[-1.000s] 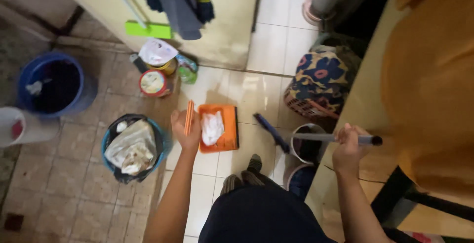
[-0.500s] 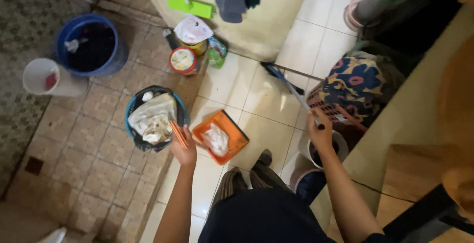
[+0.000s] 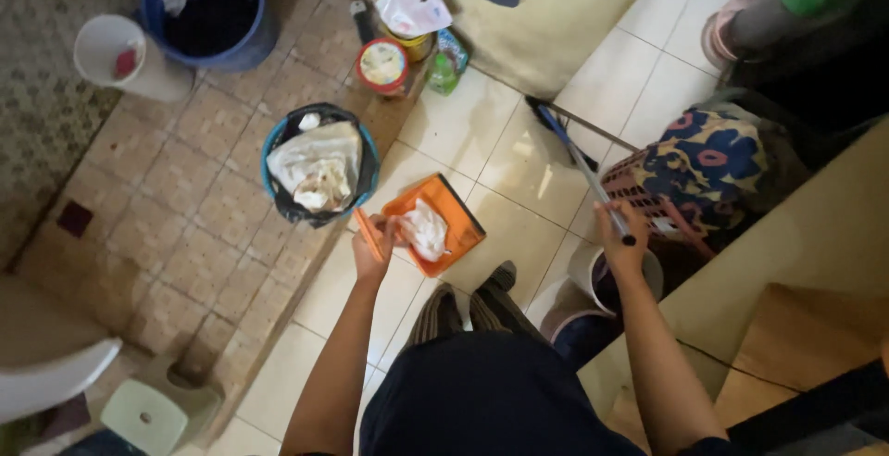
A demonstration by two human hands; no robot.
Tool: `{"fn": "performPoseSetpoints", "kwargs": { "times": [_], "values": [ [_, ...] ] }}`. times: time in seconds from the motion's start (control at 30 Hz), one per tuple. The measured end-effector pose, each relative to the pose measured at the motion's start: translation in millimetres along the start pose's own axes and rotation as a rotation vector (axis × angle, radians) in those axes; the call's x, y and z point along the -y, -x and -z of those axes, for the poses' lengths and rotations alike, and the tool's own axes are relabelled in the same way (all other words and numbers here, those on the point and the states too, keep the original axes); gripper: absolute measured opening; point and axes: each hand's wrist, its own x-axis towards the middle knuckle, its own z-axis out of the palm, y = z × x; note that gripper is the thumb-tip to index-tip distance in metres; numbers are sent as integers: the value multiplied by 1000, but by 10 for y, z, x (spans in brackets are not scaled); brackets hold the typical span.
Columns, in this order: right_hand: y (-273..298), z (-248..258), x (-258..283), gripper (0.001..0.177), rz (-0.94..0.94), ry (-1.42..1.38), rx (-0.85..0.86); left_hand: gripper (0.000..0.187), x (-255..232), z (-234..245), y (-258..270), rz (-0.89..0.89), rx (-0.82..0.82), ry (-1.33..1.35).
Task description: Sweeping the tiled floor of a bathroom and hallway using a broom and dustpan, followed by mopping.
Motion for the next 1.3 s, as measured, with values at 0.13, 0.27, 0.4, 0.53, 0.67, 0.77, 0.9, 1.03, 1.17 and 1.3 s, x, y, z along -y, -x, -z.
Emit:
{"fn": "performPoseSetpoints", "kwargs": {
  "times": [0.13,0.27,0.4,0.53,0.67,0.77,0.9,1.03,1.17,1.3],
  "values": [
    [-45,-186,27,26,42,-38,-63,28,278,-28,116,-1,33,-68],
    [46,-334,124,21,260,92,-59,24,293,25,182,132,23,100],
    [395,-484,156,11,366,175,-79,23,323,57,217,64,10,130],
    [932,-469,697,11,236,169,7,28,373,-11,235,32,7,258],
    [1118,-463,1036,14,4,54,242,18,307,-23,241,101,-22,285],
    [982,-463,988,16,70,13,364,19,389,-64,191,152,6,300],
    [807,-338,997,21,-34,-253,606,26,453,-97,197,249,37,368],
    [851,-325,156,22,-543,-823,654,20,456,-75,227,89,-11,276],
    [792,-468,-635,18,-835,-762,681,28,520,-87,254,221,42,359],
    [925,-769,-779,27,-518,409,1120,29,356,-23,273,120,19,289]
  ]
}}
